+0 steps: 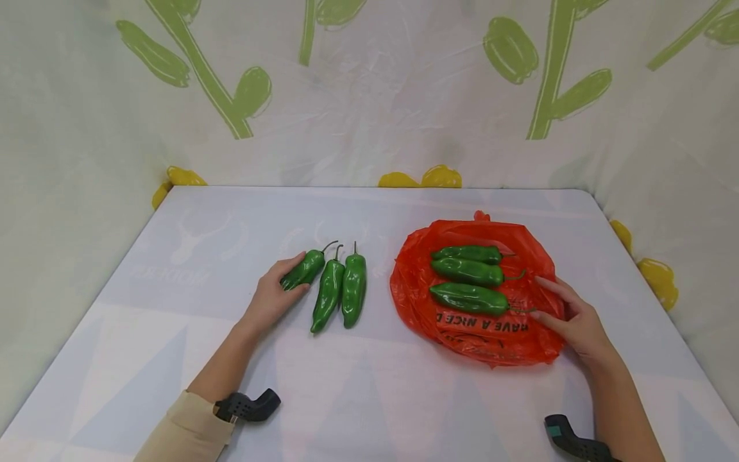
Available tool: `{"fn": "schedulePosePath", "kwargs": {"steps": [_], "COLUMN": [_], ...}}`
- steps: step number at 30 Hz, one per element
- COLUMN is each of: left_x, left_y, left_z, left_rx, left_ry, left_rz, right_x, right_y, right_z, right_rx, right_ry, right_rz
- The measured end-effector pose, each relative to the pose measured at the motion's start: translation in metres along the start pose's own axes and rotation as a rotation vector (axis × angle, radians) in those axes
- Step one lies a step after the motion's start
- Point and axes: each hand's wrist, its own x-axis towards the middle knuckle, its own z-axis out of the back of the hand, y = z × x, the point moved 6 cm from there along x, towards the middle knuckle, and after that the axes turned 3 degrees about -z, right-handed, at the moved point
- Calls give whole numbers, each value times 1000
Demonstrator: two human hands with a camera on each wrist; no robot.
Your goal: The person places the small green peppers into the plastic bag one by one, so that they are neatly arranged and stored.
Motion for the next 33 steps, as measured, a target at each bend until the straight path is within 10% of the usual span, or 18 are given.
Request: {"fn": "schedulePosePath", "kwargs": {"steps": [9,33], "left_x": [-1,-1], "left_y": [-6,-38], "left_z": [9,15], "left_rx": [5,-84], "left_ry": [-135,-124], "left_rz": [-101,-143], "right_x": [0,0], "right_y": [2,-2], "right_z": [-2,2], "right_rx": [77,-13], "right_ry": [16,-4], "right_rz": [-8,-14]}}
